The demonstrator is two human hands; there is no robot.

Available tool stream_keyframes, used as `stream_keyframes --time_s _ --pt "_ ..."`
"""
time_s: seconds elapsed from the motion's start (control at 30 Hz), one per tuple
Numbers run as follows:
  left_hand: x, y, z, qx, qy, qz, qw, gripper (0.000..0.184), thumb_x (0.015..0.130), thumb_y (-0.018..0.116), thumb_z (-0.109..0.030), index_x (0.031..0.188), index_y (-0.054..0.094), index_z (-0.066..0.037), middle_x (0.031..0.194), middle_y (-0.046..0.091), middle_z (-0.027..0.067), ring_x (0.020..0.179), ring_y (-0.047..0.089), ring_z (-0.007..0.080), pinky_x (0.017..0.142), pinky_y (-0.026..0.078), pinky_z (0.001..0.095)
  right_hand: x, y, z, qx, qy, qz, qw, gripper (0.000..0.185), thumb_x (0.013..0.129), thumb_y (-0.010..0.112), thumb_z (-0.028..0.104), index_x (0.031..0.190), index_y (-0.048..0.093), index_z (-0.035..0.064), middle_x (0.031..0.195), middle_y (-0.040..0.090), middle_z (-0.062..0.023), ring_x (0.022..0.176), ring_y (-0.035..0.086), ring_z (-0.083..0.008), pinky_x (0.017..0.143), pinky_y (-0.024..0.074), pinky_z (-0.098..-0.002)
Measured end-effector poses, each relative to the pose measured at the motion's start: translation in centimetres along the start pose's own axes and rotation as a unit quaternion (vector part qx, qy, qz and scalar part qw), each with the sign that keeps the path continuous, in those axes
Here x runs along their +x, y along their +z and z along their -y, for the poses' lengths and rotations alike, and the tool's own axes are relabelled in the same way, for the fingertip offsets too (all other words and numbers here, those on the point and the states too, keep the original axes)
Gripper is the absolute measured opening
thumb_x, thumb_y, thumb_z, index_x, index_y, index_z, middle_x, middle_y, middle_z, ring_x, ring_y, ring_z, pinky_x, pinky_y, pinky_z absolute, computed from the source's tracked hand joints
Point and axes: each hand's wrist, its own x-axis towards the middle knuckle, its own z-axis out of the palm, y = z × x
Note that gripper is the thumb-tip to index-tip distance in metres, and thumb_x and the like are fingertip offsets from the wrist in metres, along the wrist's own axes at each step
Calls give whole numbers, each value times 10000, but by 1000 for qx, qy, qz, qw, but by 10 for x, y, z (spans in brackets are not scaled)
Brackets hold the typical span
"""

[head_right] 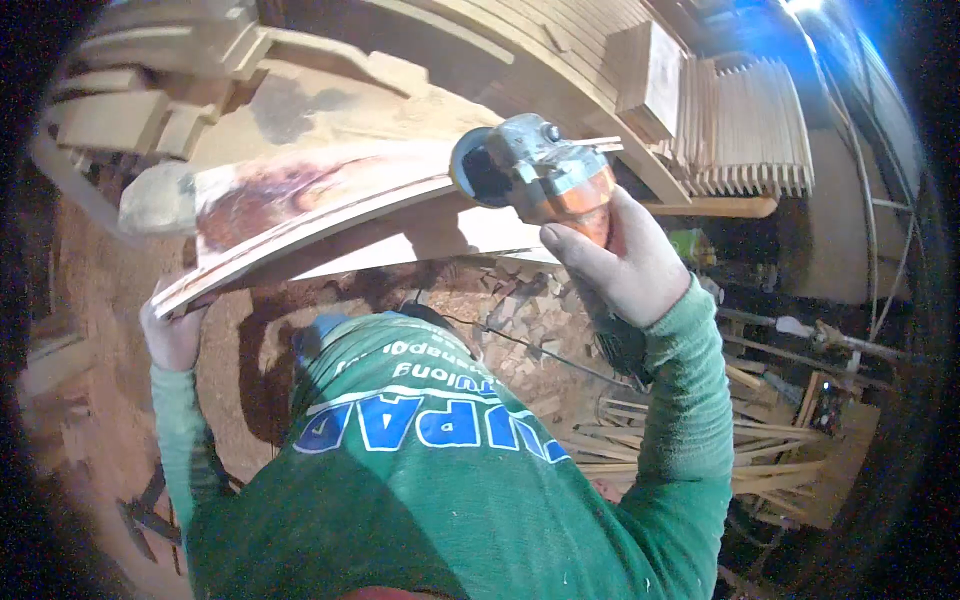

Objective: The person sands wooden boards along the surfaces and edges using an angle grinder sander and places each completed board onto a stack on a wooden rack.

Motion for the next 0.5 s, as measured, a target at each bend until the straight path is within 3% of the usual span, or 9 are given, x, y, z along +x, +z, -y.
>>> stream_keyframes --time_s 0.07,0.2,0.27,0.3,0.33,0.37,0.47,0.5 --pt "-3 -1 10 1 -40 -2 999 285 837 745 126 1112 713 57 1066 732 107 930 715 161 791 599 286 4 -15 -12 -7 4 -13 1000 597 973 741 168 1450 460 -54 1347 627 -112 1246 583 -164 1105 442 -342" --pt "-7 -5 12 65 -6 -9 998 273 848 742 115 1114 710 59 1061 728 110 913 715 166 785 600 288 6 -61 -33 -27 -22 -15 999 570 976 742 194 1431 492 -43 1318 636 -104 1209 585 -157 1087 444 -329" --pt "-9 -4 10 60 -28 -26 997 269 853 731 117 1114 707 60 1056 729 108 905 714 164 779 598 286 10 -84 -50 -26 -11 -37 999 551 976 749 221 1403 515 -35 1259 656 -84 1144 602 -138 1031 471 -318" --pt "-11 2 14 -39 -75 -67 994 254 853 720 117 1100 696 65 1019 723 94 891 711 159 771 595 286 11 -92 -55 -20 -1 -50 999 543 975 751 231 1393 522 -32 1240 662 -77 1119 609 -130 1007 483 -312" --pt "-11 1 14 -23 -81 -70 994 253 850 724 116 1095 693 64 1013 718 88 893 709 157 774 592 286 12 -102 -61 -14 9 -62 998 537 975 752 241 1382 530 -29 1221 667 -71 1094 616 -123 982 494 -306" --pt "-12 -1 16 -8 -88 -74 993 252 847 728 115 1090 690 63 1006 713 81 894 706 155 777 588 286 15 -115 -73 -11 14 -64 998 488 979 747 270 1328 557 -13 1105 679 -38 952 630 -94 855 524 -282" --pt "-12 -3 20 -16 -88 -79 993 251 840 742 111 1078 683 62 988 700 68 889 696 148 785 574 287 22 -142 -86 -47 45 -65 996 467 988 743 279 1309 556 -2 980 644 -3 831 609 -87 745 526 -269" --pt "-12 -3 20 -28 -85 -80 993 250 838 747 110 1075 681 61 982 696 65 885 691 146 788 569 287 24 -149 -91 -49 44 -66 996 464 988 740 301 1297 575 -4 1011 655 -10 877 611 -89 795 521 -273"
